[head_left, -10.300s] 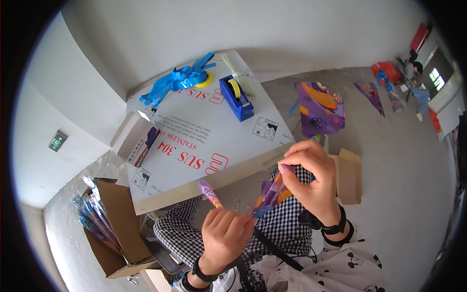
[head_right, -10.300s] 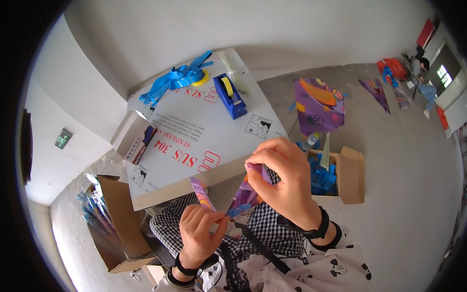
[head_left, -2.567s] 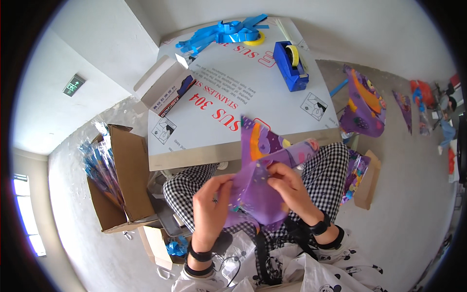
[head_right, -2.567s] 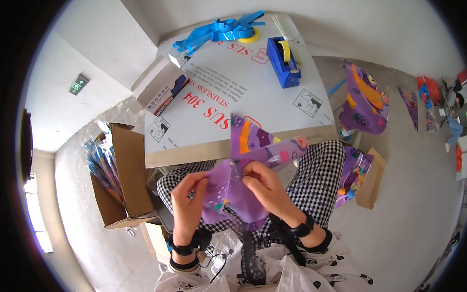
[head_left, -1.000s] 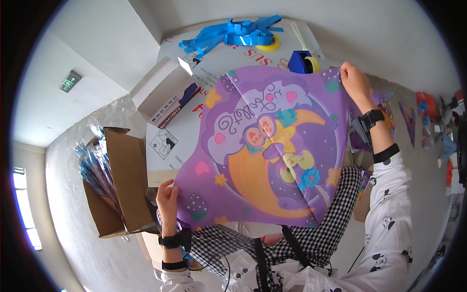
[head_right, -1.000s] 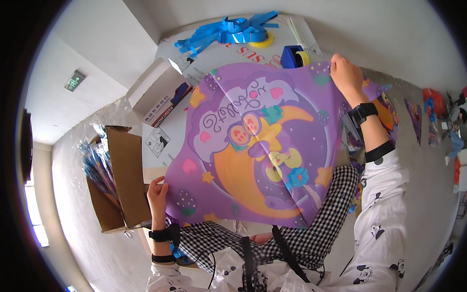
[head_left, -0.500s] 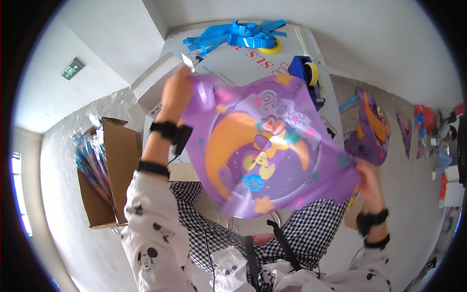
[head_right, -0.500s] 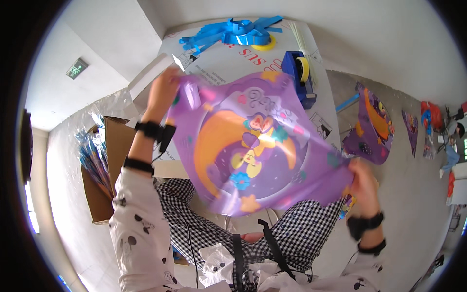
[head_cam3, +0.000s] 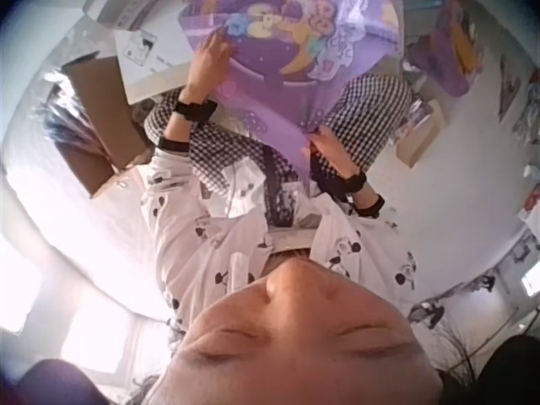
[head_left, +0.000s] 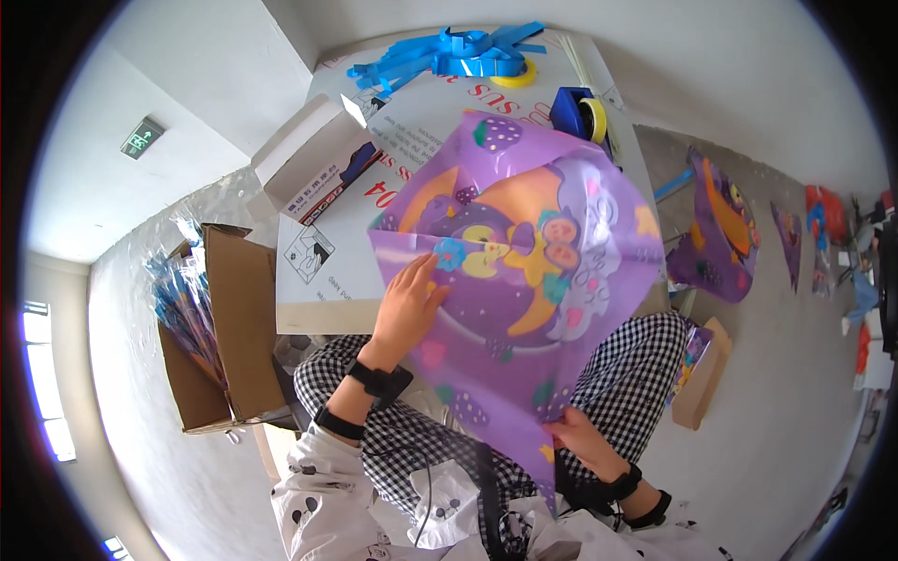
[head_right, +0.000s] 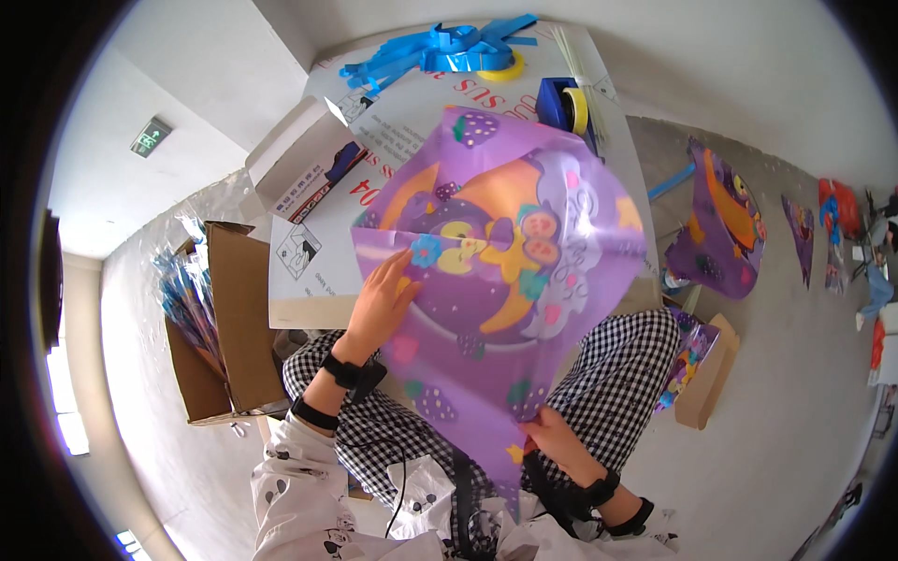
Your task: Assembling, stringing, and packaging small decorative kites at an assembly station.
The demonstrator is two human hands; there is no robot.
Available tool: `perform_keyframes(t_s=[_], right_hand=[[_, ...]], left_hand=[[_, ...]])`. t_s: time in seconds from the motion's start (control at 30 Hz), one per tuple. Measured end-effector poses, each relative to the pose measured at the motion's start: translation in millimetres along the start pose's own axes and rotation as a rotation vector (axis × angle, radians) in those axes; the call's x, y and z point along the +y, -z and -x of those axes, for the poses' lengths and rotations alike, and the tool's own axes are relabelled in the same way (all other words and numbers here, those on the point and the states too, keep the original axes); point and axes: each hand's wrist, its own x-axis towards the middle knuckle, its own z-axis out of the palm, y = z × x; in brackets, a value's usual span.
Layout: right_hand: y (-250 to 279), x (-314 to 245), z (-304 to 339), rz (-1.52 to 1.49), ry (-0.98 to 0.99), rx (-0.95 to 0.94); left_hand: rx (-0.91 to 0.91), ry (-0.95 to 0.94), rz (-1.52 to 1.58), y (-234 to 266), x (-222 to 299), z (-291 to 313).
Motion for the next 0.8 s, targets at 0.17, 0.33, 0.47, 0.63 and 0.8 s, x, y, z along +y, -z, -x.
perform_keyframes(t_s=[0.17,0.33,0.47,0.63,0.8], right_hand=[[16.0,-19.2,9.5,0.685,0.007,0.056],[5.9,-122.2,13.7,1.13,0.661,0.463],[7.8,-134.0,-50.2,1.212,0.936,0.428],[17.4,-103.3,-111.0,1.567,0.688,0.464],[14.2,-88.7,-91.4,1.448,0.728,0.327]], left_hand=[[-0.048,-0.01,-0.106,6.1,4.2,22.6],[-0.214,-0.25,-0.223,-14.9,32.4,72.0],[-0.532,-0.414,-0.201,-60.8,45.4,116.6],[-0.725,-0.37,-0.371,-86.2,38.9,123.8],[-0.39,0.094,0.509,-28.3,63.5,59.8]])
